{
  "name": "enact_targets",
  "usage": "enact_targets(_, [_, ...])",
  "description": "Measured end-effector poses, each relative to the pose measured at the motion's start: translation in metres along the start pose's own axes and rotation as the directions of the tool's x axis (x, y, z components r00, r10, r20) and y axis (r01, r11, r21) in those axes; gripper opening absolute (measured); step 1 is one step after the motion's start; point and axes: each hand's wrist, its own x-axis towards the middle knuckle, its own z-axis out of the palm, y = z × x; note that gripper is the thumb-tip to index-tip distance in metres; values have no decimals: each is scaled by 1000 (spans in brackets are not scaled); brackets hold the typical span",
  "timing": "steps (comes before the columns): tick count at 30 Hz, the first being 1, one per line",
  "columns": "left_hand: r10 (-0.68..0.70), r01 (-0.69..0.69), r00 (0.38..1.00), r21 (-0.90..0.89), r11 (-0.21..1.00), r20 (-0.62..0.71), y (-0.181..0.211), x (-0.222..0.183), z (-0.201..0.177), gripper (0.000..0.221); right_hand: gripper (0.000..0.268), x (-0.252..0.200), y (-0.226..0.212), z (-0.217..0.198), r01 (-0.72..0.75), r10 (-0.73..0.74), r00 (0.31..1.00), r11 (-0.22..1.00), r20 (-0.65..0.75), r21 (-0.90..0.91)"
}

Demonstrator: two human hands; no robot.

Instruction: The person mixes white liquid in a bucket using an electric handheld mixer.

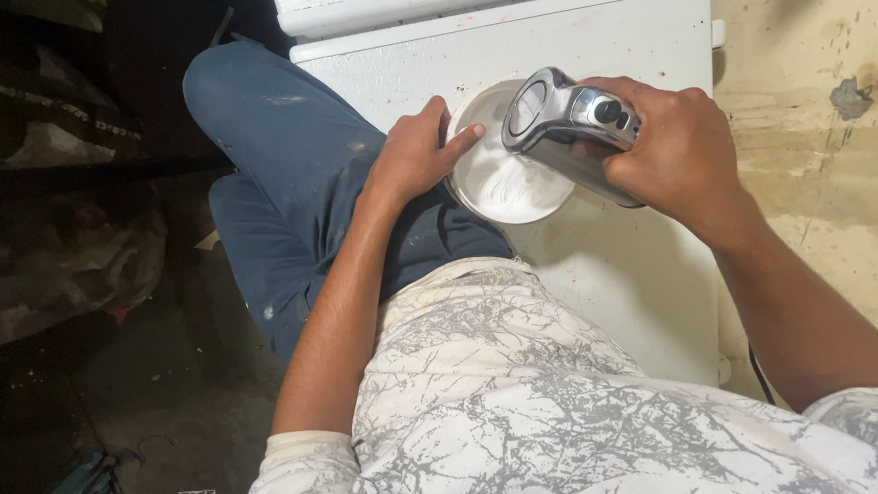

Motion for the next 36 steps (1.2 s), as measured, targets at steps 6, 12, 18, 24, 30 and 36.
enact_targets(6, [14,-14,1000,-23,1000,-6,-2,0,2,53,46,0,0,-1,-8,8,1000,1000,20,1])
enact_targets(12, [25,-25,1000,4,1000,14,1,0,-2,51,46,-3,2,-1,45,-45,999,999,-17,16])
enact_targets(18, [17,-16,1000,-25,1000,20,9,-5,-8,50,46,-3,8,1,79,-80,995,996,-55,-29])
enact_targets(24, [36,-36,999,4,999,10,13,-2,-10,50,50,0,9,1,51,-52,998,998,-28,-46])
enact_targets(30, [-4,4,999,-3,1000,35,16,-4,-11,49,55,-2,12,-2,98,-98,995,994,4,-53])
enact_targets(36, [177,-225,963,-240,944,-205,47,-22,-13,62,72,1,16,-9,112,-111,984,994,139,2])
